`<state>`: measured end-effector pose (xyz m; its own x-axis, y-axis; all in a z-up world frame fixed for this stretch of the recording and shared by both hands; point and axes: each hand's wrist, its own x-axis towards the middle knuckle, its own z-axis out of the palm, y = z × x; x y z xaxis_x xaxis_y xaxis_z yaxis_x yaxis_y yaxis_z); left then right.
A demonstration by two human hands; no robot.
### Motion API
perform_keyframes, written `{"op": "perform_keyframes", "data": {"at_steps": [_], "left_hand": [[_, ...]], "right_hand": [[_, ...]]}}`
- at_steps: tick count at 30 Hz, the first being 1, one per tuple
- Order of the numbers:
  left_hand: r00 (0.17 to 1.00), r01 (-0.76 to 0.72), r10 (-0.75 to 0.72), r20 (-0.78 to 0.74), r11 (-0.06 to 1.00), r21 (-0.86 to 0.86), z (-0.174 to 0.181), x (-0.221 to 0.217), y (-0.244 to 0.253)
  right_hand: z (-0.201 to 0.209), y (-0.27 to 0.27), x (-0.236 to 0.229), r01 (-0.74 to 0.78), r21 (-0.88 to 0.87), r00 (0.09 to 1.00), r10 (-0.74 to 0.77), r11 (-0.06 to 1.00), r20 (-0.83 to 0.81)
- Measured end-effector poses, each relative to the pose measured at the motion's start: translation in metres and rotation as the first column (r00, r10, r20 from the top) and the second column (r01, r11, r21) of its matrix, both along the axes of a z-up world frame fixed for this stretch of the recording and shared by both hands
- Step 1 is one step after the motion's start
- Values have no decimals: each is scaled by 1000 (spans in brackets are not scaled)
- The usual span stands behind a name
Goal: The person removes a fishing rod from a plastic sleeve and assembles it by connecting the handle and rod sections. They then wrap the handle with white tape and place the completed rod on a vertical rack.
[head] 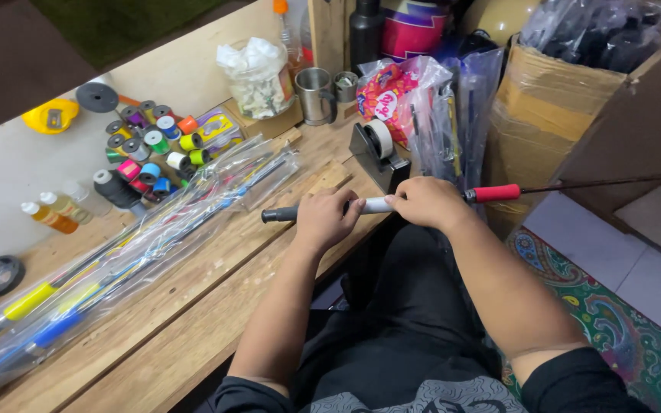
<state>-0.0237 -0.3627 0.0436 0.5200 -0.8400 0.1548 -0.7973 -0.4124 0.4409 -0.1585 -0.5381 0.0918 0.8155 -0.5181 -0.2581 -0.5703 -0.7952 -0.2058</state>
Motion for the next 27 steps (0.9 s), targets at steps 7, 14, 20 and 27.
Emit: {"op": "perform_keyframes", "data": {"at_steps": [7,14,20,27], "left_hand": [[999,8,-8,38,1000,-8,-37,2,-26],[976,-13,35,215,995,-103,-55,2,-29],[943,-15,86,321,976,-217,-71,8,-33],[928,-24,120,351,964,-266,-69,9,-36]], "right_hand": [[-30,-21,-4,54,79,998,-57,995,25],[-76,-38,2,41,115,993,-54,992,108],[-102,-41,3,-9,38,966,-2,999,259],[-102,-31,-4,46,-225,905,55,973,421]]}}
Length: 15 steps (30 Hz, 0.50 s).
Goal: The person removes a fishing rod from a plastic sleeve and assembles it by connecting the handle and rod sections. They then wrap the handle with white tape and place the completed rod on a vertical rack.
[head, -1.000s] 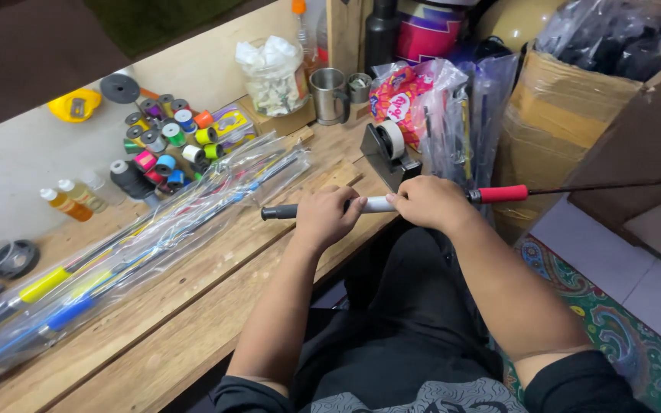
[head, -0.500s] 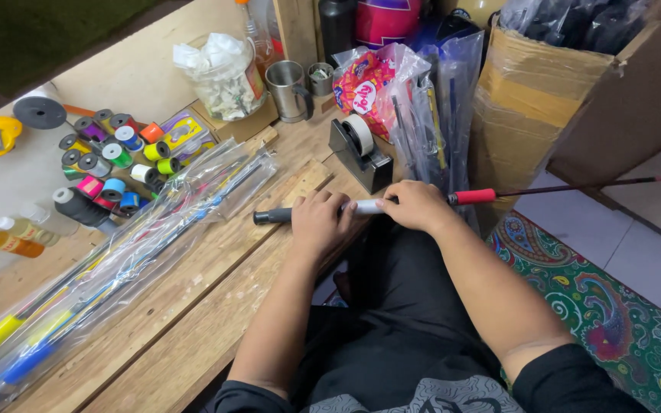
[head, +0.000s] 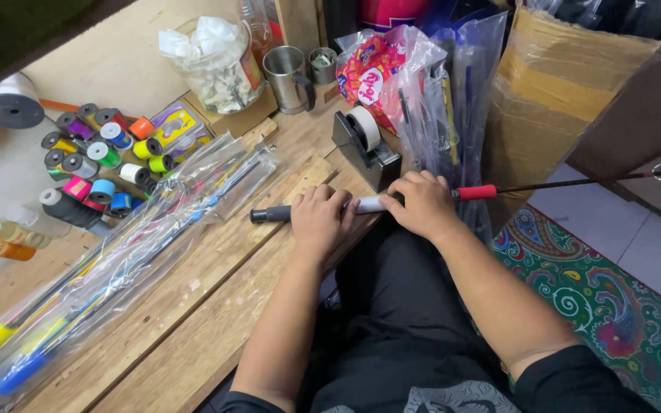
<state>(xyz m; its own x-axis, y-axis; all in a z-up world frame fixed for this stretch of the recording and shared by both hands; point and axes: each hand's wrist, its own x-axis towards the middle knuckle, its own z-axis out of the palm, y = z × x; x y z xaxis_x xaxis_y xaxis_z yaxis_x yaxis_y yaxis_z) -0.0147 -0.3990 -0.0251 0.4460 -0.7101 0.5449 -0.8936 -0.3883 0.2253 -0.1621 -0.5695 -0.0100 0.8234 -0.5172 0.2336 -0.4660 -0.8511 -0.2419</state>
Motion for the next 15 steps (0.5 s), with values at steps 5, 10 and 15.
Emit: {"op": "perform_keyframes", "data": {"at_steps": [5,10,15], "left_hand": [[999,3,-2,40,999,-36,-2,2,-2],[998,6,-1,69,997,-76,-4,1,-2],[1000,7,-5,29,998,-63,-8,2,-2]], "right_hand": [[-27,-33,9,103,292,966,-166,951,201],[-12,-25,17,181,494,929,-313,850,198],[-26,-27,28,251,432,906,-367,866,210]]}}
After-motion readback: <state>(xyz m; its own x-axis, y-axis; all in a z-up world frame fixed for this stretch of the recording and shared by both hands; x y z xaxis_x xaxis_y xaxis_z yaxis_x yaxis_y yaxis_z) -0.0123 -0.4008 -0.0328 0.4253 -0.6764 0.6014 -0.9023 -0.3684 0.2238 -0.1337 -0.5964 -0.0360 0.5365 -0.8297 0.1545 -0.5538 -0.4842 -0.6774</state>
